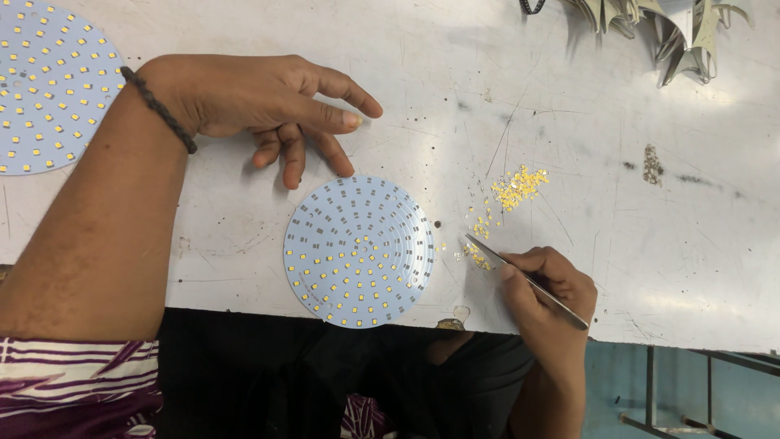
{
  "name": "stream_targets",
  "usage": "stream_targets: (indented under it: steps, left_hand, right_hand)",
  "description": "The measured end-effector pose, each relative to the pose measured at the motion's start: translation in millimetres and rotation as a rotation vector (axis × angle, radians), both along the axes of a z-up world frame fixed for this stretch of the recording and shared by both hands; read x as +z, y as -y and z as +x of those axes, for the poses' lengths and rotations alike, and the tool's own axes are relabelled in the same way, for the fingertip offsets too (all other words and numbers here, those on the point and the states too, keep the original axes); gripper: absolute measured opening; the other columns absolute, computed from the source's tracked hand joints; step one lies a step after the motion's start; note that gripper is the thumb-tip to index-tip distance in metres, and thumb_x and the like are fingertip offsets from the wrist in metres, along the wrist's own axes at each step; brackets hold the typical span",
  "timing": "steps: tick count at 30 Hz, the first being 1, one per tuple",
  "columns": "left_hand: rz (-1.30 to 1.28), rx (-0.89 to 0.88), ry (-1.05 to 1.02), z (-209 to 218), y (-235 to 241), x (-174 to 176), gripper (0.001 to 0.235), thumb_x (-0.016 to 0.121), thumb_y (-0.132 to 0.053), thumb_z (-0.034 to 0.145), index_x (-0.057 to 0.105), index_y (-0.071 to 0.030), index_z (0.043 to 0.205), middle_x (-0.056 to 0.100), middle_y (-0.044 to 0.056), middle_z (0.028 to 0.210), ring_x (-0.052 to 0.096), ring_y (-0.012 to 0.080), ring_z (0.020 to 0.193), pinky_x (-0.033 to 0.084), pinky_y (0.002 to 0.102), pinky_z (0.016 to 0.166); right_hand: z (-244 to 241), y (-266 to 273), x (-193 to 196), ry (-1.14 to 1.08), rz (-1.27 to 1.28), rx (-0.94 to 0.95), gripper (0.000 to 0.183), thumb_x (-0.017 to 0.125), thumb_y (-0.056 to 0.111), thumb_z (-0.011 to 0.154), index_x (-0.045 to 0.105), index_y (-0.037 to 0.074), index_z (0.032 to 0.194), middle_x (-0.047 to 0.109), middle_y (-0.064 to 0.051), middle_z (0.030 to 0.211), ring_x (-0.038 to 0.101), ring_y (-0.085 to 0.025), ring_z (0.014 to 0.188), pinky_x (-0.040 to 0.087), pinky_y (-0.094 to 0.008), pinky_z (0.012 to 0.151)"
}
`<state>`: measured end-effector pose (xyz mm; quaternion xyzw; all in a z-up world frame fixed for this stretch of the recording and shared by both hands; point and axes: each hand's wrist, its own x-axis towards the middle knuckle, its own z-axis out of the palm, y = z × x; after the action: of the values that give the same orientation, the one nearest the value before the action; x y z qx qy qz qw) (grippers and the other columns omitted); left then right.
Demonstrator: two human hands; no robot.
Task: The person uses tweezers to pick up small yellow LED chips from a pile on the table and places them into empty slots on a circular LED board. The person continues this process, filling the board with LEDs.
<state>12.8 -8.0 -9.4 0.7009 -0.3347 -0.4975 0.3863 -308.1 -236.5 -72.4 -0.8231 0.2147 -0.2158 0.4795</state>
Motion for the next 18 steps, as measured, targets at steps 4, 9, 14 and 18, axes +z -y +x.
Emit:
stream_targets:
  steps: [4, 9, 14, 18]
  left_hand:
    - [-0.041, -0.024, -0.023, 1.7, -0.4, -1.3, 0.073, 0.065, -0.047, 0.082, 0.051, -0.012, 0.144, 0.078, 0.025, 0.100, 0.074, 0.0210, 0.047, 0.050, 0.025, 0.030]
    - [-0.023, -0.012, 0.005, 1.9, -1.0, -3.0, 0.074, 0.065, -0.048, 0.082, 0.050, -0.012, 0.145, 0.078, 0.025, 0.099, 0.075, 0.0220, 0.047, 0.051, 0.026, 0.030]
    - [-0.037, -0.018, -0.007, 2.1, -0.8, -2.4, 0.074, 0.065, -0.047, 0.083, 0.050, -0.011, 0.145, 0.082, 0.027, 0.100, 0.075, 0.0219, 0.047, 0.051, 0.025, 0.030]
    - [-0.032, -0.017, 0.005, 2.3, -0.5, -2.2, 0.073, 0.065, -0.046, 0.083, 0.050, -0.011, 0.145, 0.079, 0.026, 0.100, 0.075, 0.0219, 0.048, 0.052, 0.025, 0.030]
  right_hand:
    - [-2.7, -2.1, -1.6, -0.023, -0.032, 0.060, 0.012, 0.075, 0.003, 0.087, 0.074, -0.004, 0.096, 0.066, -0.001, 0.075, 0.052, -0.002, 0.064, 0.038, -0.018, 0.057]
    - [-1.8, -3.5, 0.5, -0.062, -0.129, 0.121, 0.013, 0.078, 0.006, 0.084, 0.073, -0.003, 0.093, 0.069, -0.002, 0.073, 0.053, -0.002, 0.060, 0.038, -0.018, 0.054]
    - [1.3, -5.7, 3.7, -0.079, -0.159, 0.099, 0.015, 0.079, 0.007, 0.084, 0.075, -0.002, 0.095, 0.069, -0.001, 0.072, 0.053, -0.002, 0.060, 0.038, -0.018, 0.054]
    - [3.0, -9.4, 4.4, -0.070, -0.156, 0.120, 0.016, 0.080, 0.008, 0.083, 0.075, -0.001, 0.095, 0.071, -0.002, 0.074, 0.053, -0.002, 0.058, 0.038, -0.019, 0.052]
